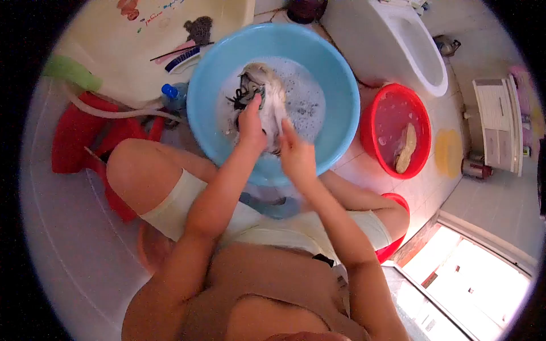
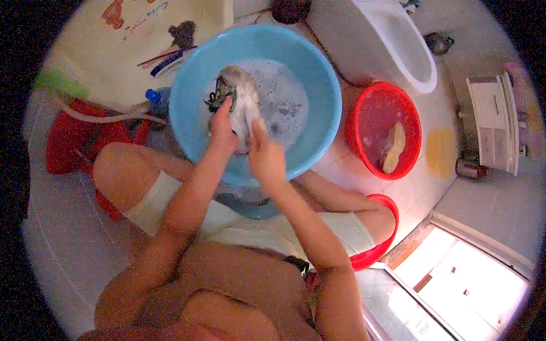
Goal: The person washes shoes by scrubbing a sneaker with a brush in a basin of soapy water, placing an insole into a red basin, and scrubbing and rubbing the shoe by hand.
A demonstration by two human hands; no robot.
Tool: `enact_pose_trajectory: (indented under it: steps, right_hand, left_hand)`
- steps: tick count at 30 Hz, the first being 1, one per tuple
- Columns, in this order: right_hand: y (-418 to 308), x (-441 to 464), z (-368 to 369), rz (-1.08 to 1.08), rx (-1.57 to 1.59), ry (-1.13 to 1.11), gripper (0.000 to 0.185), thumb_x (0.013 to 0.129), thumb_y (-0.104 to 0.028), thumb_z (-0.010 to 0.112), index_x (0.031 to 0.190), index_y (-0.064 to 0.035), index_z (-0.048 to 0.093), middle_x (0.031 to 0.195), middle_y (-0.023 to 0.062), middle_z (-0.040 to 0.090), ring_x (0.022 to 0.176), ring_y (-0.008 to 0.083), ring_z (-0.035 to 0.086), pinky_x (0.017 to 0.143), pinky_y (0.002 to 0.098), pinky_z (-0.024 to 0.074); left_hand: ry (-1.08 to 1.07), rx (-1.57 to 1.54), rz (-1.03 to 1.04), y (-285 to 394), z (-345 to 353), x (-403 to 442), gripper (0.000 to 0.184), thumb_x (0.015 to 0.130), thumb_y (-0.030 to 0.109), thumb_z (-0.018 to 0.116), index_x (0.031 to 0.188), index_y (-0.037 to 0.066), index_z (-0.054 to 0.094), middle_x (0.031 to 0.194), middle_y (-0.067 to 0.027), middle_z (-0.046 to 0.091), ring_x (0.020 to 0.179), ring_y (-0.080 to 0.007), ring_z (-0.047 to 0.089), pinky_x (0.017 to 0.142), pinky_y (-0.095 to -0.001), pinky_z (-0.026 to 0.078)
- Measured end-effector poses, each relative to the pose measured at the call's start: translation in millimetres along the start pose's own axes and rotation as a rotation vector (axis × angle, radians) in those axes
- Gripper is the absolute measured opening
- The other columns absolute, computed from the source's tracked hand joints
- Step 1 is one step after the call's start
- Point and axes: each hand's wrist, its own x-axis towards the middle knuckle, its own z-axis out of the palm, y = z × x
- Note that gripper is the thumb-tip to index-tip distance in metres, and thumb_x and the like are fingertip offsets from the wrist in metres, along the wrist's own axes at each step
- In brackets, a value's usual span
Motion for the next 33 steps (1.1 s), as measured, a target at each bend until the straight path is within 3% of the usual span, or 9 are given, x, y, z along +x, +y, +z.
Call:
enact_pose_trajectory:
  steps: [3,7,15,18,21,23,25,30,33]
  right_hand:
    - [-19.3,42.8,-8.5,0.125,-0.021,0.030,0.037,0.089,-0.019,0.055,0.125,-0.0090,0.058,0.086,0.0262,0.063,0.078,0.0387,0.064,0.071,0.0411,0.0493]
    - [2.8,-7.1,1.9,0.017,0.024,0.007,0.035,0.089,-0.018,0.055,0.123,-0.0100,0.060,0.081,0.0252,0.063,0.073,0.0392,0.063,0.066,0.0431,0.0480]
    - [28.8,103.4,-24.0,0.055,-0.134,0.184,0.043,0.086,-0.026,0.060,0.126,-0.0099,0.057,0.081,0.0181,0.068,0.075,0.0350,0.066,0.067,0.0407,0.0508]
    - [74.9,111.9,-27.6,0.118,0.317,0.438,0.048,0.088,-0.035,0.060,0.127,-0.0080,0.055,0.077,0.0078,0.067,0.059,0.0240,0.061,0.052,0.0352,0.0462]
    - [110.9,87.1,-53.3,0.426,0.923,-0.132,0.066,0.086,-0.047,0.060,0.133,-0.0034,0.046,0.098,0.0096,0.066,0.067,0.0168,0.062,0.052,0.0303,0.0452]
    - [124.4,63.6,-46.0,0.481,1.288,-0.222,0.061,0.085,-0.057,0.056,0.122,-0.0088,0.052,0.087,0.0041,0.062,0.054,0.0104,0.048,0.043,0.0233,0.0322]
    - [132.2,50.6,-33.4,0.417,1.374,-0.165,0.063,0.083,-0.067,0.052,0.109,-0.0107,0.057,0.070,-0.0015,0.054,0.044,0.0072,0.036,0.040,0.0211,0.0247]
    - [124.1,39.3,-43.7,0.357,1.440,-0.107,0.041,0.077,-0.035,0.063,0.107,-0.0085,0.056,0.072,0.0009,0.059,0.046,0.0102,0.046,0.034,0.0232,0.0315]
    - [139.1,41.1,-38.2,0.303,1.543,-0.054,0.041,0.077,-0.035,0.064,0.107,-0.0089,0.055,0.076,0.0016,0.061,0.050,0.0112,0.051,0.036,0.0239,0.0333]
  left_hand:
    - [-0.044,-0.030,-0.072,-7.3,5.8,-6.4,0.035,0.091,0.031,0.056,0.114,0.004,0.058,0.108,-0.0103,0.063,0.098,-0.0257,0.061,0.084,-0.0401,0.049]
    - [-0.064,0.004,-0.035,0.7,-0.2,9.0,0.039,0.092,0.032,0.055,0.117,0.004,0.057,0.110,-0.0103,0.063,0.100,-0.0270,0.061,0.087,-0.0416,0.048]
    - [-0.146,0.273,-0.033,-35.4,-0.2,-18.8,0.038,0.089,0.028,0.059,0.118,0.003,0.057,0.110,-0.0107,0.064,0.097,-0.0258,0.063,0.086,-0.0414,0.050]
    - [-0.233,0.462,0.007,-28.2,10.9,-25.9,0.038,0.088,0.028,0.062,0.116,0.002,0.058,0.108,-0.0099,0.064,0.095,-0.0238,0.063,0.084,-0.0401,0.051]
    - [-0.422,0.612,-0.052,-17.2,19.7,-35.8,0.040,0.089,0.030,0.060,0.117,0.002,0.058,0.109,-0.0102,0.064,0.096,-0.0222,0.063,0.084,-0.0378,0.051]
    - [-0.536,0.682,-0.207,-15.8,16.3,-28.6,0.043,0.091,0.034,0.058,0.119,0.001,0.057,0.111,-0.0107,0.063,0.098,-0.0213,0.062,0.086,-0.0357,0.050]
    - [-0.445,0.596,-0.192,-18.0,35.9,-39.6,0.046,0.093,0.037,0.054,0.121,0.000,0.055,0.113,-0.0108,0.062,0.099,-0.0205,0.062,0.086,-0.0341,0.050]
    - [-0.186,0.907,-0.026,-12.7,27.1,-32.5,0.046,0.095,0.038,0.051,0.121,0.000,0.055,0.113,-0.0104,0.062,0.098,-0.0202,0.061,0.087,-0.0339,0.048]
    - [-0.128,1.324,0.106,2.5,17.9,-41.3,0.039,0.092,0.031,0.055,0.115,0.000,0.060,0.107,-0.0099,0.063,0.095,-0.0204,0.061,0.084,-0.0334,0.049]
